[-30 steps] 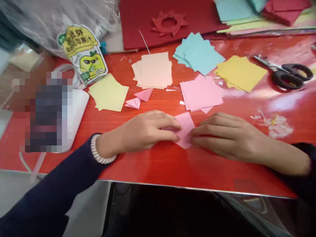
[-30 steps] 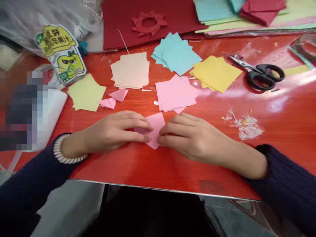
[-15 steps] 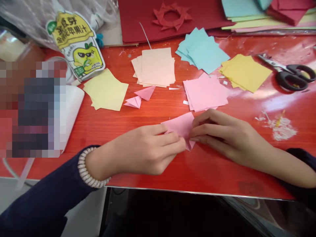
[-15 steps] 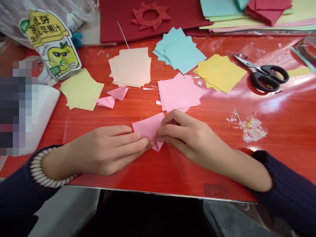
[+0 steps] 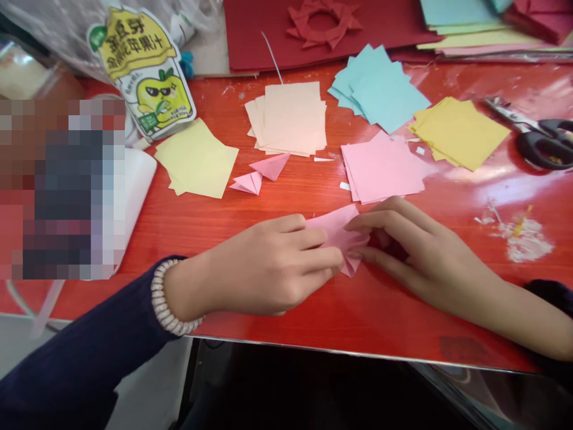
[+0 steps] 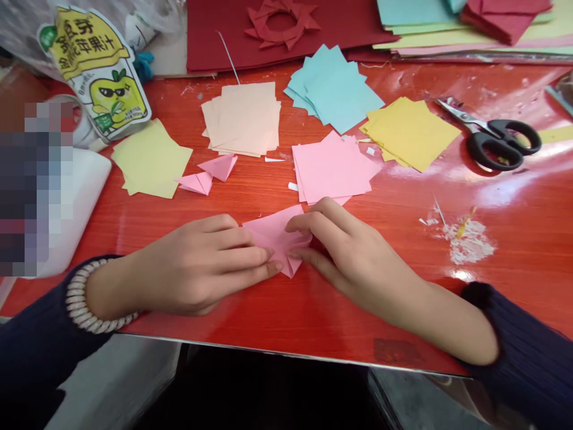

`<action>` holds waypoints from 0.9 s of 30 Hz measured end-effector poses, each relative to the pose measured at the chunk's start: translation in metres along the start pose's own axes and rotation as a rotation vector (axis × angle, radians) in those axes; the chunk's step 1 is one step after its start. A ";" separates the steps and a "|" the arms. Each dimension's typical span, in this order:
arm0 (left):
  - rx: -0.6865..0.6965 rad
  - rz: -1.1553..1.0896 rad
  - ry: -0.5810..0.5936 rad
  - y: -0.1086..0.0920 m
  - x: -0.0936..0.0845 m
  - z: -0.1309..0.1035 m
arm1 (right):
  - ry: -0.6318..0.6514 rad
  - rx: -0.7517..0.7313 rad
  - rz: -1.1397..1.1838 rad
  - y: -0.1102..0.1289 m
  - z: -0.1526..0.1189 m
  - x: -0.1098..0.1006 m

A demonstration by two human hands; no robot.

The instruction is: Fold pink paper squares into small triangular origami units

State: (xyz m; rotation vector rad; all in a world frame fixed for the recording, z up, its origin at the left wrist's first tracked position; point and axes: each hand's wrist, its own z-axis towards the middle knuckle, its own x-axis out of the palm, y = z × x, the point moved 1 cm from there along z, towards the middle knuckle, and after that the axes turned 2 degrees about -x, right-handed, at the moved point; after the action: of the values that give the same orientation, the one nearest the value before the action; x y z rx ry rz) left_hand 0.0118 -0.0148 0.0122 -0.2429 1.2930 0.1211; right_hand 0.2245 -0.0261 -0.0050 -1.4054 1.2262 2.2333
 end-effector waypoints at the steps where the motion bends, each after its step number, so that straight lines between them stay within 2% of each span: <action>1: -0.002 -0.008 0.000 0.000 0.000 0.000 | 0.003 -0.003 0.000 0.000 0.000 0.000; 8: 0.007 -0.039 0.002 0.002 0.002 0.000 | -0.003 0.006 -0.011 0.001 0.003 0.001; 14: 0.021 -0.051 -0.072 0.000 0.002 0.002 | -0.003 0.018 0.009 0.003 0.004 0.000; 21: -0.030 -0.103 0.042 -0.003 0.000 0.001 | -0.015 -0.003 0.017 0.004 0.004 -0.001; 27: -0.047 -0.135 0.029 -0.002 0.001 0.000 | -0.015 -0.006 -0.018 0.004 0.005 -0.001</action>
State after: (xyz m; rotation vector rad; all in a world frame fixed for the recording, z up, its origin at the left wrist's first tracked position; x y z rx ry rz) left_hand 0.0129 -0.0170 0.0115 -0.3724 1.2997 0.0327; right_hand 0.2191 -0.0248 -0.0013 -1.3942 1.1988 2.2333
